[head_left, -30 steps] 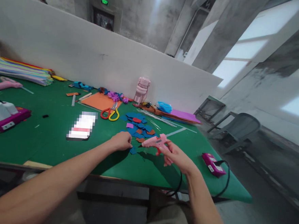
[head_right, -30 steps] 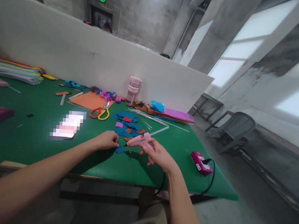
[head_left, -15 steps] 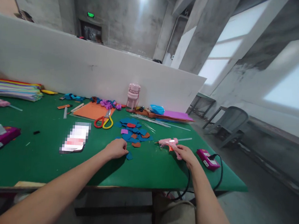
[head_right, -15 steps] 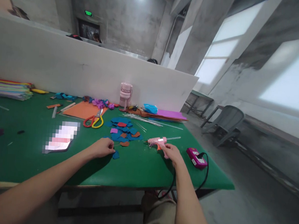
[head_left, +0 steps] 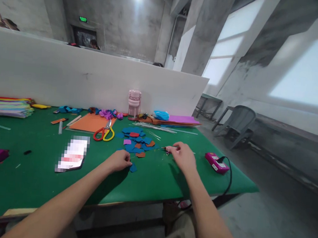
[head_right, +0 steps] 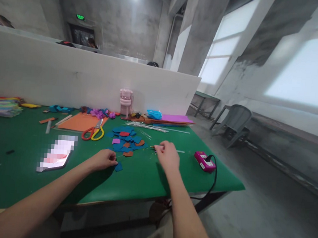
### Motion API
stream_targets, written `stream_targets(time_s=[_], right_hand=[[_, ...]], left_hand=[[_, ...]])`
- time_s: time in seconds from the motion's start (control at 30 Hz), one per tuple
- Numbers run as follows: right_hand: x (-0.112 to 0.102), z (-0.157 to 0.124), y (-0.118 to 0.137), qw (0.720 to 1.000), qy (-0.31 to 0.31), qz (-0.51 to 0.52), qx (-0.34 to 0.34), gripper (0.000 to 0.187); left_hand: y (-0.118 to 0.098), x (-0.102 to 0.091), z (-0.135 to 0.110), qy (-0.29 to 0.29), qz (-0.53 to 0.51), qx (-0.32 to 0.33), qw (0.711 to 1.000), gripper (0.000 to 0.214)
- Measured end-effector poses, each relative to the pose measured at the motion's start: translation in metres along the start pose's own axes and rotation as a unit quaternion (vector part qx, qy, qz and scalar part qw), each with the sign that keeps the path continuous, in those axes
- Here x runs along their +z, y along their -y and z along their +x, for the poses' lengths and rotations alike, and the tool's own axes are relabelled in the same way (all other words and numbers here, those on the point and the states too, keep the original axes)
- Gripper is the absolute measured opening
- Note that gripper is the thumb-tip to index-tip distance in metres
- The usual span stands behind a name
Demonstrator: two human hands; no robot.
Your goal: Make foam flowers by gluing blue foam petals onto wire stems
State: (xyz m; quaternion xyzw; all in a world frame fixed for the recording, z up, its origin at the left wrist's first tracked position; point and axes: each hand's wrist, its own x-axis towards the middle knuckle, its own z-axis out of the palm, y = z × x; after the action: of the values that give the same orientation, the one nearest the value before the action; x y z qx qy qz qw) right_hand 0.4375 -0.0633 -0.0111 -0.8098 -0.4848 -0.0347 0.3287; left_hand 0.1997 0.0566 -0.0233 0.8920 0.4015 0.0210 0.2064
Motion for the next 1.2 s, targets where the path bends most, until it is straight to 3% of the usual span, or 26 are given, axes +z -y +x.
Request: stream_targets(time_s=[0.1, 0.2, 0.3, 0.4, 0.57, 0.63, 0.8, 0.93, 1.07, 1.2], right_hand=[[0.016, -0.023, 0.045, 0.980, 0.082, 0.096, -0.153, 0.021], [0.032, -0.034, 0.063, 0.970, 0.122, 0.072, -0.196, 0.018], [0.039, -0.026, 0.052, 0.978, 0.133, 0.044, -0.156, 0.018], [0.038, -0.011, 0.035, 0.986, 0.113, 0.078, -0.100, 0.019], [0.039, -0.003, 0.033, 0.973, 0.049, 0.226, -0.030, 0.023], [0.043, -0.005, 0.040, 0.965, 0.027, 0.262, -0.008, 0.023], [0.052, -0.008, 0.050, 0.959, 0.023, 0.283, -0.004, 0.022], [0.052, -0.005, 0.050, 0.961, 0.021, 0.276, 0.001, 0.022], [0.055, -0.001, 0.045, 0.952, 0.021, 0.306, 0.011, 0.021], [0.065, 0.003, 0.039, 0.925, 0.044, 0.376, 0.033, 0.020]], left_hand=[[0.000, -0.002, 0.001, 0.012, -0.012, -0.002, 1.000, 0.014], [0.000, -0.003, 0.001, 0.014, -0.015, -0.003, 1.000, 0.014], [0.000, -0.004, -0.002, 0.017, -0.019, -0.004, 1.000, 0.015], [-0.002, -0.010, -0.003, 0.011, -0.035, 0.011, 0.999, 0.020], [-0.011, -0.028, 0.016, -0.086, -0.053, 0.013, 0.995, 0.026], [-0.016, -0.030, 0.032, -0.096, -0.043, 0.008, 0.994, 0.025], [-0.027, -0.015, 0.073, -0.082, -0.010, -0.039, 0.996, 0.028], [-0.034, -0.001, 0.091, -0.076, -0.006, -0.058, 0.995, 0.025], [-0.033, -0.003, 0.090, -0.086, -0.025, -0.057, 0.994, 0.014], [-0.030, -0.017, 0.073, -0.084, -0.075, -0.037, 0.993, 0.022]])
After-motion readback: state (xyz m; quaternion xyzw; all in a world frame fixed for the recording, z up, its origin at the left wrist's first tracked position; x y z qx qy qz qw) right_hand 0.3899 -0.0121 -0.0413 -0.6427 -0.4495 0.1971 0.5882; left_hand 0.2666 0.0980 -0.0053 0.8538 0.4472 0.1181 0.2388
